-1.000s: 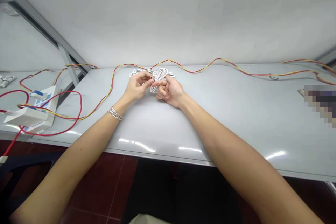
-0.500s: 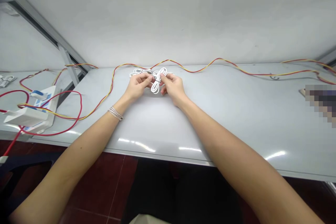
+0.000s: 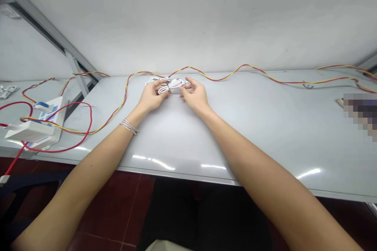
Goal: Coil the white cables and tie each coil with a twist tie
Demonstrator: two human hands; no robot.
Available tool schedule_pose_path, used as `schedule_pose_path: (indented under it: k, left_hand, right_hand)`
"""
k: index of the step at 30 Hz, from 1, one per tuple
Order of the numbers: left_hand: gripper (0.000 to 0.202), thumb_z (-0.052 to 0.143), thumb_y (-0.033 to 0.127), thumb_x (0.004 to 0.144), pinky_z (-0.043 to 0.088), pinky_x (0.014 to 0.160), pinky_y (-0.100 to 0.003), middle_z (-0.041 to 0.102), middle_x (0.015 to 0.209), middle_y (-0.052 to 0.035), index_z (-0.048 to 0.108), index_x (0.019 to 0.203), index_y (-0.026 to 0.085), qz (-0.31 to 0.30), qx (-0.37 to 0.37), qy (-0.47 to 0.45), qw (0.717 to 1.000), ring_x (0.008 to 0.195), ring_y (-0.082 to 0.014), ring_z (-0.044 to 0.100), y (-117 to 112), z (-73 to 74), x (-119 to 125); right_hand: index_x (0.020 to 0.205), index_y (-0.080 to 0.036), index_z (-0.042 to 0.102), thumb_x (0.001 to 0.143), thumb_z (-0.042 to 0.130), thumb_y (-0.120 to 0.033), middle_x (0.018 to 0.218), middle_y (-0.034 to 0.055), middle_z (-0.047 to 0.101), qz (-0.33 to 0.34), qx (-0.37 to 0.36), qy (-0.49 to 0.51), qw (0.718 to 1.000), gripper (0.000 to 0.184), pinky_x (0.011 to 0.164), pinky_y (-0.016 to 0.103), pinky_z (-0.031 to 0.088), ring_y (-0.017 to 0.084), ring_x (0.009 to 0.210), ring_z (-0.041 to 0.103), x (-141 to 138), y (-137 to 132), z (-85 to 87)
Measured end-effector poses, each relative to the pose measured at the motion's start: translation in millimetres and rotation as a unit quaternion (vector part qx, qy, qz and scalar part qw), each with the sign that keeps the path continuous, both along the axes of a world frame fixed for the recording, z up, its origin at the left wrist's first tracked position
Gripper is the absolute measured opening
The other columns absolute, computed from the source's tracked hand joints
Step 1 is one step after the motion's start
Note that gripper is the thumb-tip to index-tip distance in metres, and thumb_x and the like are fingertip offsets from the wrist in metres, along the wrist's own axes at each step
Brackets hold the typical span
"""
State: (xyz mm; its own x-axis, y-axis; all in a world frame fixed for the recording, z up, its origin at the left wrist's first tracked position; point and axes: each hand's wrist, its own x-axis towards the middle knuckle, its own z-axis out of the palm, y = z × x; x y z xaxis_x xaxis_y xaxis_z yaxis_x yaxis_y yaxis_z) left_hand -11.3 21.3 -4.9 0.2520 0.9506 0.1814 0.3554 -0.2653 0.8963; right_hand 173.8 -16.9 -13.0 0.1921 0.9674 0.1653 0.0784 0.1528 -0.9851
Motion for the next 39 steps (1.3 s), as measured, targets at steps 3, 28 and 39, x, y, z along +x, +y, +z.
schedule_pose_path:
  k: [3,28,39]
  left_hand:
    - [0.04,0.069,0.004,0.076,0.048,0.094,-0.039,0.075,0.098,-0.0086,0.07,0.114,0.015,0.069,0.02,0.057,0.996,0.089,-0.0223,0.066,5.8,2.9,-7.5]
    - [0.009,0.07,0.025,0.085,0.048,0.075,-0.031,0.067,0.074,-0.0016,0.072,0.09,0.017,0.191,0.083,0.094,0.974,0.068,-0.0143,0.06,1.7,6.0,-2.6]
    - [0.028,0.078,0.025,0.081,0.053,0.05,-0.026,0.075,0.104,-0.0136,0.07,0.104,0.011,-0.026,-0.101,-0.1,0.99,0.066,-0.0154,0.069,-13.0,11.0,9.8]
  right_hand:
    - [0.12,-0.014,0.07,0.078,0.069,-0.017,0.11,0.0126,0.072,-0.075,0.075,-0.215,0.971,0.043,0.092,0.046,0.057,0.024,0.089,0.069,14.3,7.8,-5.8]
    - [0.117,-0.014,0.061,0.086,0.055,-0.012,0.105,0.013,0.066,-0.079,0.083,-0.354,0.928,0.032,0.092,0.046,0.052,0.025,0.092,0.063,18.2,7.4,-12.2]
    - [0.112,-0.022,0.058,0.085,0.064,-0.027,0.1,0.0054,0.069,0.048,0.142,-0.192,0.97,0.028,0.072,0.034,0.054,0.017,0.071,0.066,-0.8,-5.1,-9.3]
